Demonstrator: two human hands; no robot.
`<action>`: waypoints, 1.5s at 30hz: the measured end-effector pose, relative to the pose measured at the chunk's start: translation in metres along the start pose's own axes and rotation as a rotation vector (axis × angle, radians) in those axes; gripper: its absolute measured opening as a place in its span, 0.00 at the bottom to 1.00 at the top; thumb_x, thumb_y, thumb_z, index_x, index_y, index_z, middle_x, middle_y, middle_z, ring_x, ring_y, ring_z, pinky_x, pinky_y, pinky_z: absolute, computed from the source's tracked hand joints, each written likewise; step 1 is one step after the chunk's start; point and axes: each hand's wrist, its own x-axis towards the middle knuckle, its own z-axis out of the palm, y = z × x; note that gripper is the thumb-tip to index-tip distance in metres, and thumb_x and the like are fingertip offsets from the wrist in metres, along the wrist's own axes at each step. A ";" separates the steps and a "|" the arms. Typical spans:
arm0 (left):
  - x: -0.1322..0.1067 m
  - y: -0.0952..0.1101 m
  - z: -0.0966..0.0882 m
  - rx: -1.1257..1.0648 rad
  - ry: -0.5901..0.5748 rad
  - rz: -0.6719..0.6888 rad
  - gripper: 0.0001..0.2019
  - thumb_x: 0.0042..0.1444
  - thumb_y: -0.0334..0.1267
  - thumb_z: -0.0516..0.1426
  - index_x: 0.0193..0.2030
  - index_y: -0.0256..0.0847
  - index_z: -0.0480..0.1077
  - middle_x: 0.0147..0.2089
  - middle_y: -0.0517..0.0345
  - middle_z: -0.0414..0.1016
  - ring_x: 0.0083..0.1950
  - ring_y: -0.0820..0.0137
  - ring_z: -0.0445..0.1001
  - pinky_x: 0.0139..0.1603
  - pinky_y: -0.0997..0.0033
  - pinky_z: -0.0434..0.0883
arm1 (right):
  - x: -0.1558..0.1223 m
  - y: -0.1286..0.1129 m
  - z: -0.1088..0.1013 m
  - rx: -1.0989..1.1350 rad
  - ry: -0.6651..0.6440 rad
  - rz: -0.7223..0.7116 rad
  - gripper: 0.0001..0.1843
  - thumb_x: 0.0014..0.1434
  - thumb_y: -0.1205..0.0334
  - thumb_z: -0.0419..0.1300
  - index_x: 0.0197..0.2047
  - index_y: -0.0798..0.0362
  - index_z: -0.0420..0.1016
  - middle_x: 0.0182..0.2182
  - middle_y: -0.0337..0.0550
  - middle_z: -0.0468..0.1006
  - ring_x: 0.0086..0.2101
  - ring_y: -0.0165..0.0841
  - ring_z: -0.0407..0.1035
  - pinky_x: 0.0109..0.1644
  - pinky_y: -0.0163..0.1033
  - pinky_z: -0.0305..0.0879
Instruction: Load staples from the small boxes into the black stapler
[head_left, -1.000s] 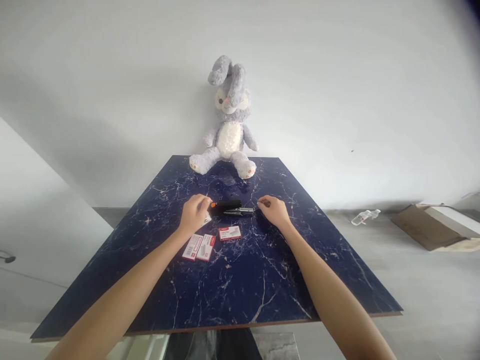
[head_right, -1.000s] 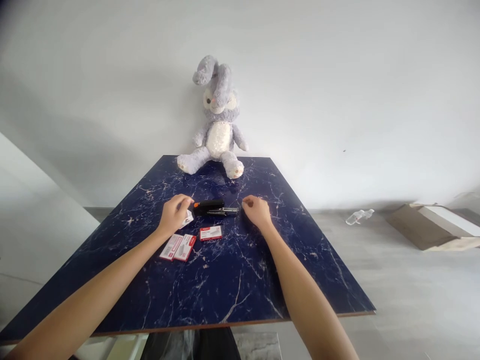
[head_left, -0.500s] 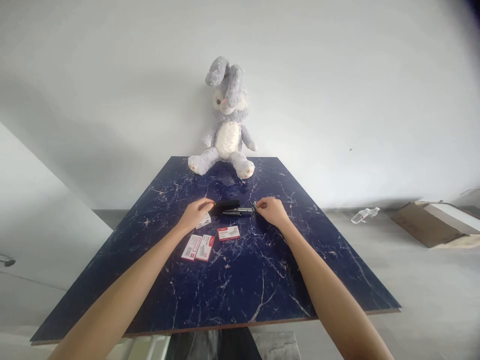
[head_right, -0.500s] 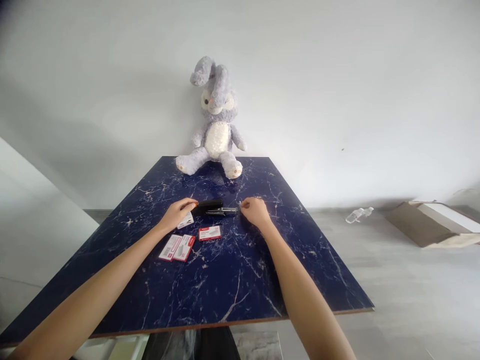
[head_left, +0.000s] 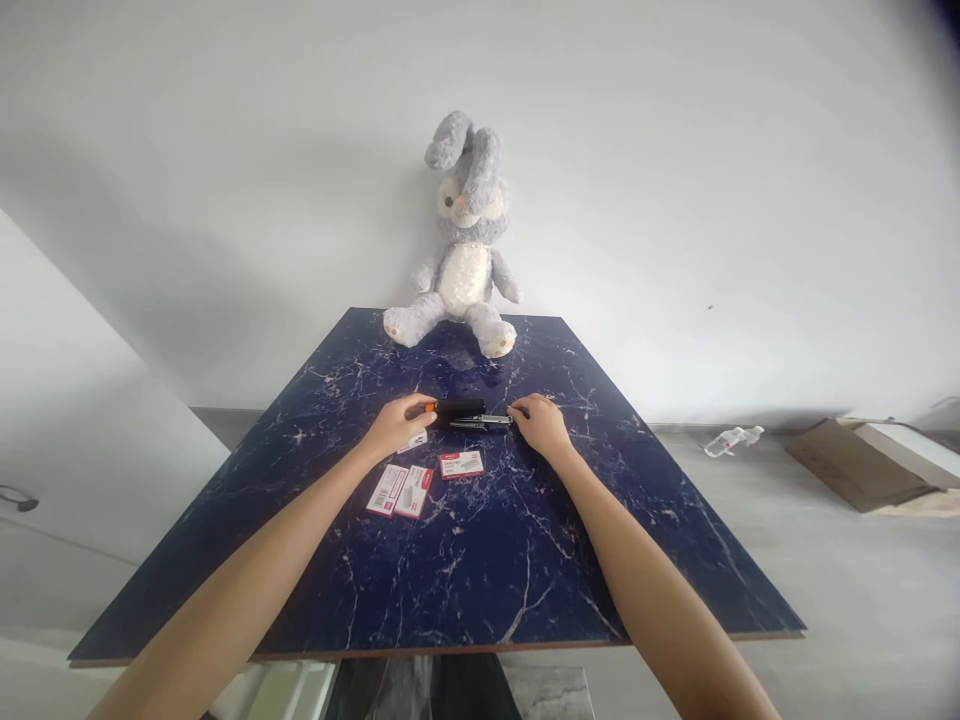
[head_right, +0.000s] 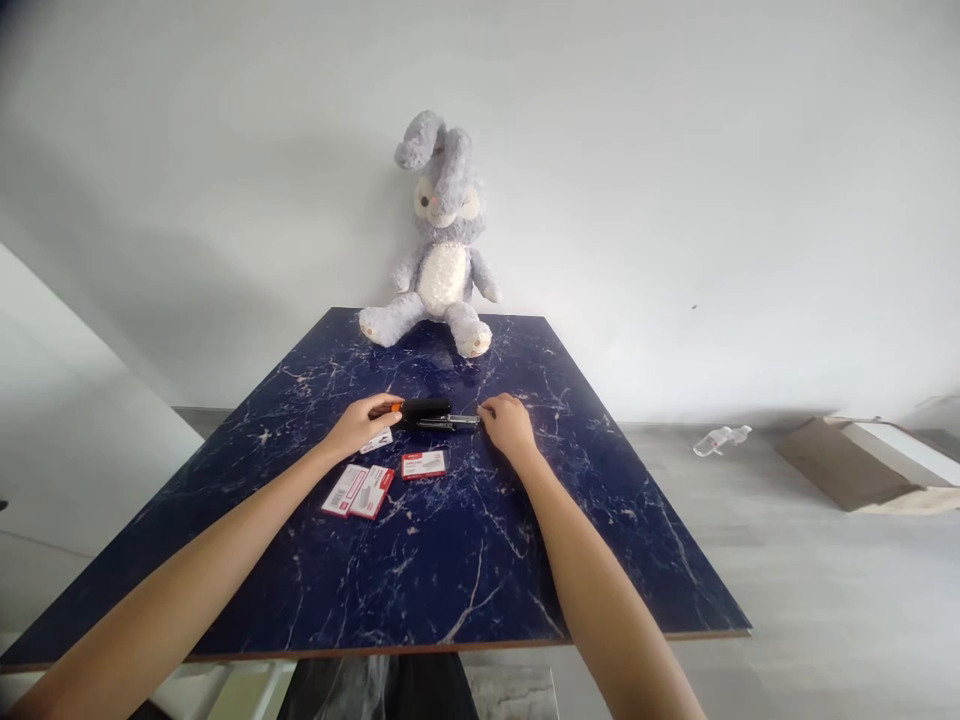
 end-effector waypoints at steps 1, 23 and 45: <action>0.000 -0.001 0.000 -0.005 -0.014 0.010 0.17 0.57 0.47 0.59 0.51 0.44 0.76 0.51 0.53 0.81 0.53 0.56 0.79 0.60 0.55 0.71 | 0.000 0.001 -0.002 0.041 0.008 0.030 0.11 0.65 0.57 0.58 0.40 0.48 0.82 0.39 0.46 0.82 0.41 0.39 0.75 0.48 0.40 0.66; 0.000 -0.002 0.000 0.024 -0.024 0.005 0.17 0.57 0.46 0.60 0.52 0.46 0.76 0.51 0.53 0.81 0.54 0.56 0.78 0.59 0.55 0.71 | -0.003 -0.002 -0.018 0.401 -0.131 0.224 0.16 0.52 0.47 0.65 0.36 0.49 0.86 0.31 0.41 0.84 0.33 0.38 0.76 0.40 0.40 0.69; 0.001 -0.002 0.001 0.040 -0.022 -0.012 0.18 0.57 0.46 0.60 0.53 0.46 0.75 0.53 0.54 0.80 0.55 0.56 0.78 0.60 0.55 0.70 | -0.003 -0.001 -0.024 0.288 -0.056 0.090 0.09 0.59 0.57 0.64 0.41 0.47 0.84 0.38 0.40 0.85 0.39 0.38 0.78 0.49 0.41 0.70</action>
